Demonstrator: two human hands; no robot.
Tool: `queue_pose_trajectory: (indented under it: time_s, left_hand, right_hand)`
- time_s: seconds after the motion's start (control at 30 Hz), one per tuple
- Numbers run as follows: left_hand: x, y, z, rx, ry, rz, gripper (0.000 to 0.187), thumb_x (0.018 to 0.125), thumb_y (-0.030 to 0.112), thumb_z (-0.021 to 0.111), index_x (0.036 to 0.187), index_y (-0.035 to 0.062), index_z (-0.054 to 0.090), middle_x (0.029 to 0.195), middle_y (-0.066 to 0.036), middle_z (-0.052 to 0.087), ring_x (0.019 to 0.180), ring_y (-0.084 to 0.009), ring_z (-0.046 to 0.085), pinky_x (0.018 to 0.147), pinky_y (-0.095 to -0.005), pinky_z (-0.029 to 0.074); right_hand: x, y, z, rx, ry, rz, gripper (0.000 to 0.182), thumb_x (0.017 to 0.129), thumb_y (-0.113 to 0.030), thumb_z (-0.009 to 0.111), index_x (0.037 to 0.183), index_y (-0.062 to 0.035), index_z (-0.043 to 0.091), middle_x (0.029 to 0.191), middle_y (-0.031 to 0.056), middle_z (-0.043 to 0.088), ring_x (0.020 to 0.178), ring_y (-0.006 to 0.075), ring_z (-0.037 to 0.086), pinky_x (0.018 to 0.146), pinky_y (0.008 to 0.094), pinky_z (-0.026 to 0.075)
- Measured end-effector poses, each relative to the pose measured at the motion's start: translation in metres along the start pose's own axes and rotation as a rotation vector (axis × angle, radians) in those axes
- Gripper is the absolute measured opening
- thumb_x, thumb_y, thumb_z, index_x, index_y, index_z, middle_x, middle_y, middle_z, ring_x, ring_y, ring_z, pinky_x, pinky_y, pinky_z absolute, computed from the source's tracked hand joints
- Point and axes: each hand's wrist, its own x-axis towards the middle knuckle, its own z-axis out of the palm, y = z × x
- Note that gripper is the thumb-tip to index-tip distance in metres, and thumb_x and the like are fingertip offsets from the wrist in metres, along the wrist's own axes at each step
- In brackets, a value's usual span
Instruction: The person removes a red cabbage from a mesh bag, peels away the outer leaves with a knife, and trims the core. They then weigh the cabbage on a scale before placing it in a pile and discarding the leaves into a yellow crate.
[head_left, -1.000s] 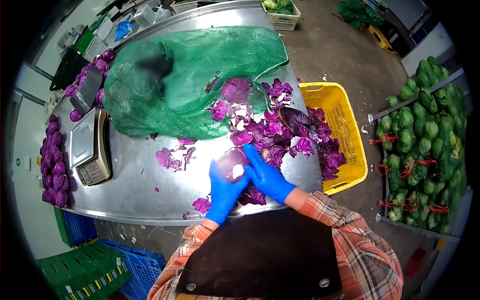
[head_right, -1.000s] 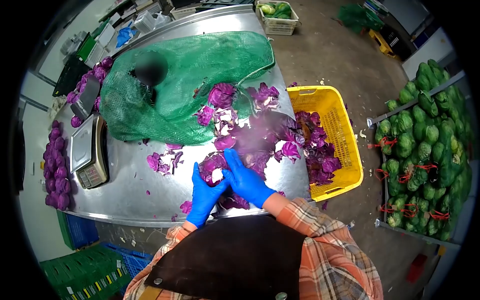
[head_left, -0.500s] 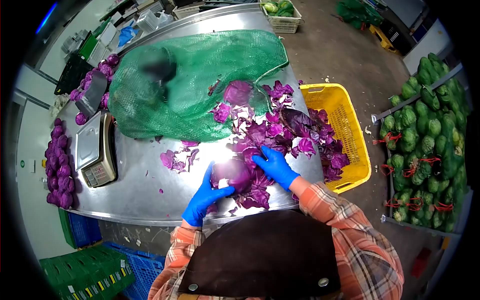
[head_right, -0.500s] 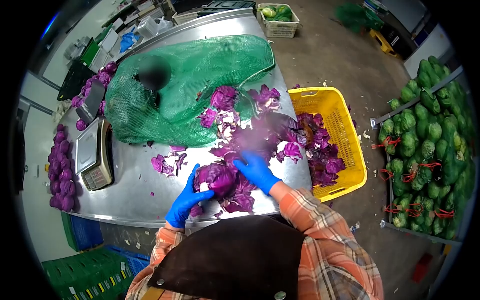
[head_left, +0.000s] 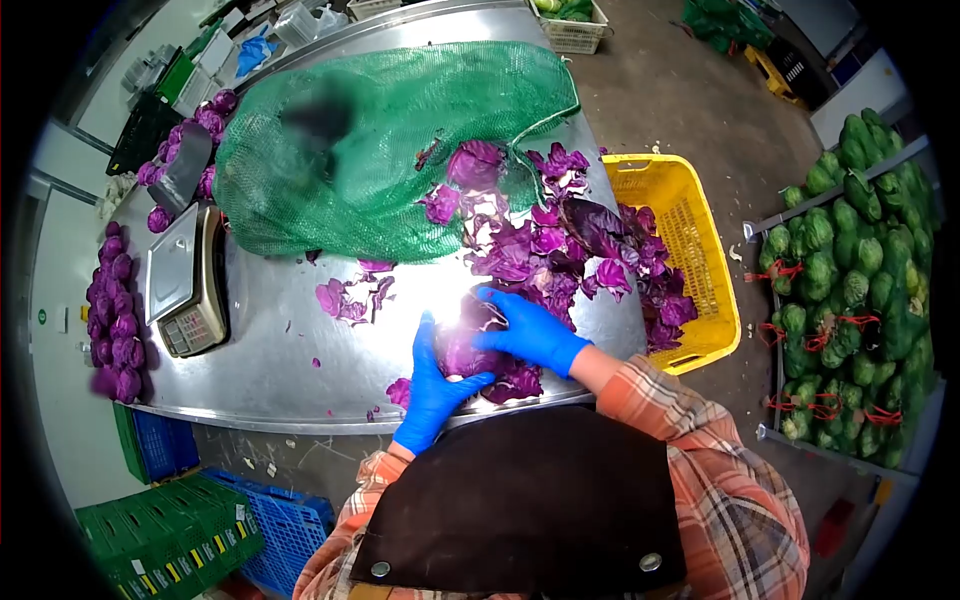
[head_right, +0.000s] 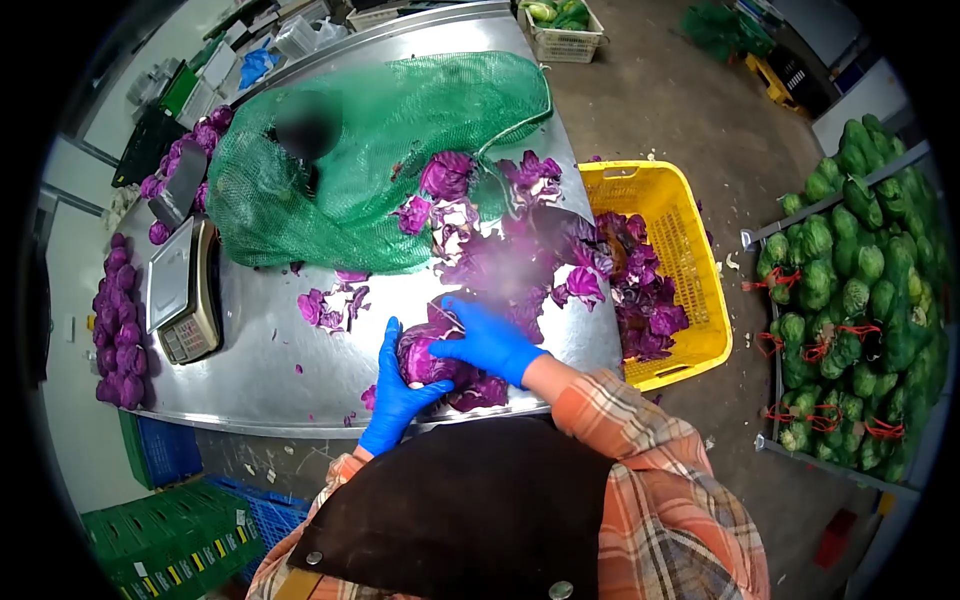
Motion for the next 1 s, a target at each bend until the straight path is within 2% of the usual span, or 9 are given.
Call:
queue_pose_trajectory:
  time_s: [0.1, 0.2, 0.27, 0.43, 0.57, 0.67, 0.77, 0.87, 1.0]
  left_hand:
    - [0.0, -0.008, -0.007, 0.042, -0.049, -0.003, 0.123, 0.056, 0.03, 0.09, 0.147, -0.0005, 0.012, 0.148, -0.019, 0.025, 0.131, -0.0295, 0.037, 0.108, -0.0393, 0.034]
    - [0.001, -0.011, -0.011, 0.03, -0.079, 0.001, 0.119, 0.059, 0.031, 0.089, 0.147, 0.0011, 0.014, 0.145, -0.019, 0.03, 0.129, -0.0293, 0.039, 0.107, -0.0395, 0.035]
    - [0.003, -0.009, -0.016, -0.029, -0.107, -0.028, 0.119, 0.059, 0.029, 0.089, 0.147, 0.0018, 0.014, 0.141, -0.019, 0.033, 0.128, -0.0299, 0.04, 0.106, -0.0403, 0.036]
    - [-0.007, -0.005, -0.05, -0.36, -0.192, -0.223, 0.103, 0.067, 0.015, 0.083, 0.148, 0.0097, 0.019, 0.144, -0.014, 0.035, 0.128, -0.027, 0.041, 0.107, -0.0375, 0.036]
    - [-0.012, 0.021, -0.061, -0.473, -0.108, -0.399, 0.088, 0.078, 0.011, 0.075, 0.148, 0.0136, 0.022, 0.143, -0.012, 0.037, 0.127, -0.0249, 0.042, 0.106, -0.0351, 0.037]
    - [-0.017, 0.017, -0.054, -0.426, -0.041, -0.405, 0.075, 0.086, 0.016, 0.067, 0.148, 0.013, 0.024, 0.141, -0.011, 0.038, 0.126, -0.0229, 0.041, 0.105, -0.0335, 0.036]
    - [-0.019, 0.022, -0.05, -0.462, -0.007, -0.373, 0.074, 0.089, 0.023, 0.063, 0.148, 0.0096, 0.022, 0.142, -0.014, 0.036, 0.129, -0.0234, 0.038, 0.106, -0.034, 0.035]
    - [-0.022, 0.008, -0.041, -0.475, 0.125, -0.416, 0.077, 0.089, 0.027, 0.064, 0.148, 0.0054, 0.02, 0.142, -0.017, 0.035, 0.129, -0.0247, 0.037, 0.106, -0.0344, 0.034]
    - [-0.027, -0.007, -0.042, -0.413, 0.108, -0.471, 0.08, 0.086, 0.029, 0.066, 0.146, 0.0007, 0.021, 0.143, -0.018, 0.035, 0.13, -0.0263, 0.037, 0.107, -0.0352, 0.034]
  right_hand:
    - [-0.001, -0.037, -0.025, 0.316, -0.179, 0.327, 0.064, 0.085, -0.041, 0.066, 0.132, -0.0036, 0.046, 0.125, 0.0218, 0.054, 0.11, 0.0319, 0.056, 0.095, 0.0401, 0.044]
    - [0.012, 0.01, -0.006, 0.0, -0.053, -0.059, 0.055, 0.088, -0.034, 0.061, 0.133, -0.0054, 0.045, 0.124, 0.0201, 0.058, 0.103, 0.0308, 0.063, 0.088, 0.0373, 0.049]
    - [0.029, 0.054, -0.002, 0.03, 0.114, -0.047, 0.038, 0.092, -0.031, 0.054, 0.12, -0.0047, 0.054, 0.109, 0.0207, 0.063, 0.094, 0.0291, 0.065, 0.078, 0.0364, 0.051]
    - [0.027, 0.025, -0.022, 0.097, 0.005, 0.078, 0.031, 0.092, -0.028, 0.053, 0.112, -0.0051, 0.06, 0.105, 0.0152, 0.064, 0.095, 0.0275, 0.062, 0.086, 0.038, 0.048]
    - [0.01, -0.003, -0.011, 0.084, 0.065, -0.079, 0.034, 0.092, -0.025, 0.058, 0.12, -0.0059, 0.055, 0.109, 0.0161, 0.064, 0.1, 0.0285, 0.064, 0.086, 0.0361, 0.049]
    - [-0.001, -0.022, -0.01, -0.192, 0.129, -0.048, 0.063, 0.085, -0.033, 0.066, 0.138, -0.0105, 0.038, 0.135, 0.0166, 0.048, 0.11, 0.0329, 0.059, 0.09, 0.0381, 0.048]
    - [-0.013, -0.043, 0.005, -0.182, 0.201, -0.18, 0.064, 0.081, -0.038, 0.069, 0.132, -0.0095, 0.045, 0.122, 0.018, 0.053, 0.103, 0.0369, 0.058, 0.09, 0.0416, 0.047]
    - [-0.016, -0.051, 0.036, -0.006, -0.023, -0.112, 0.076, 0.079, -0.044, 0.07, 0.139, -0.0104, 0.039, 0.137, 0.0204, 0.043, 0.115, 0.0401, 0.052, 0.095, 0.0436, 0.044]
    - [-0.001, -0.007, 0.044, 0.335, -0.197, -0.127, 0.052, 0.089, -0.032, 0.063, 0.133, -0.0103, 0.048, 0.128, 0.0174, 0.054, 0.115, 0.0297, 0.056, 0.095, 0.0387, 0.045]
